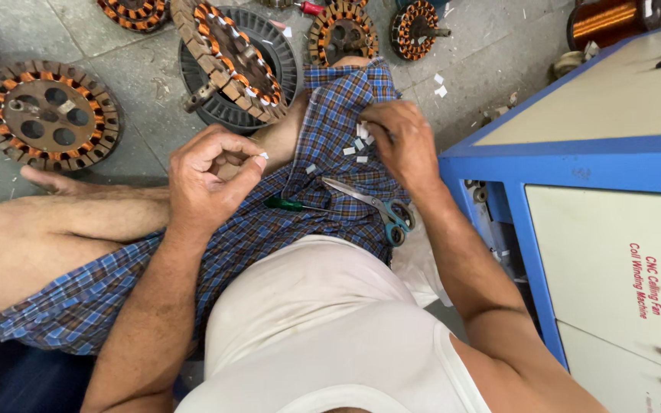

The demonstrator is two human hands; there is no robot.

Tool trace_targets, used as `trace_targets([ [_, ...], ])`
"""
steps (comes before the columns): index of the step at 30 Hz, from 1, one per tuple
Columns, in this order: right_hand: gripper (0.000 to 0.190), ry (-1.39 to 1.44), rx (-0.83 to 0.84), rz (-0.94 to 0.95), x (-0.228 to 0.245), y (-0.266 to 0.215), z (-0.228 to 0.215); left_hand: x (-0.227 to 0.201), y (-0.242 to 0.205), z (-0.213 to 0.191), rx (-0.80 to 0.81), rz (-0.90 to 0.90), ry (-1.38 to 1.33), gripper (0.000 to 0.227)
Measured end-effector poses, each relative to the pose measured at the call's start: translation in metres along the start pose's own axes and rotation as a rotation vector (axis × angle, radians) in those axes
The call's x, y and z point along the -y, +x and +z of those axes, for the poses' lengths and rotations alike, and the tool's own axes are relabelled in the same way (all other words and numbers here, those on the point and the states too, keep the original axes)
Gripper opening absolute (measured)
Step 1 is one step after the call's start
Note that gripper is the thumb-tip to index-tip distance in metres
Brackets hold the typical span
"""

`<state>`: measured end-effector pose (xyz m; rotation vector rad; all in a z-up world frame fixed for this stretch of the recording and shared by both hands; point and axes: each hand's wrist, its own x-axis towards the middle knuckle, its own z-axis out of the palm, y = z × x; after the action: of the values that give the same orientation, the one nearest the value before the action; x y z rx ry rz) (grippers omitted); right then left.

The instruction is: The person sits on the floor and assembles a motor stator by inserting small white insulating pieces into the slots of a copper-wound stator. He uses scissors to cut the pieces and a screwdriver to push them into place, repeating the process for multiple slots.

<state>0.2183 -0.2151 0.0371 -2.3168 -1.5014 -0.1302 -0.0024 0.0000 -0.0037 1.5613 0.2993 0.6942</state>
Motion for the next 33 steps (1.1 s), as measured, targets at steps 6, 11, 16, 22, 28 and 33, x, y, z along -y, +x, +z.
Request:
trace_targets([
  [6, 0.013, 0.087, 0.456, 0.208, -0.01, -0.051, -0.032, 0.003, -0.001, 0.003, 0.005, 0.032, -0.166, 0.01],
  [11, 0.048, 0.058, 0.678, 0.213, -0.007, -0.106, -0.036, 0.004, -0.006, 0.012, -0.046, -0.181, -0.33, 0.007],
  [16, 0.068, 0.117, 0.543, 0.226, 0.006, -0.132, -0.037, -0.006, -0.003, 0.019, -0.066, -0.162, -0.354, 0.006],
  [22, 0.089, 0.313, 0.902, 0.721, -0.01, -0.128, -0.04, -0.018, 0.005, 0.023, -0.043, -0.244, -0.481, 0.016],
  [28, 0.078, 1.317, 0.489, 0.699, -0.019, -0.113, -0.027, -0.034, 0.006, 0.028, -0.115, -0.263, -0.545, 0.015],
  [33, 0.1, 1.533, 0.36, 0.524, 0.019, -0.088, 0.014, -0.041, 0.014, 0.036, -0.173, -0.249, -0.555, 0.011],
])
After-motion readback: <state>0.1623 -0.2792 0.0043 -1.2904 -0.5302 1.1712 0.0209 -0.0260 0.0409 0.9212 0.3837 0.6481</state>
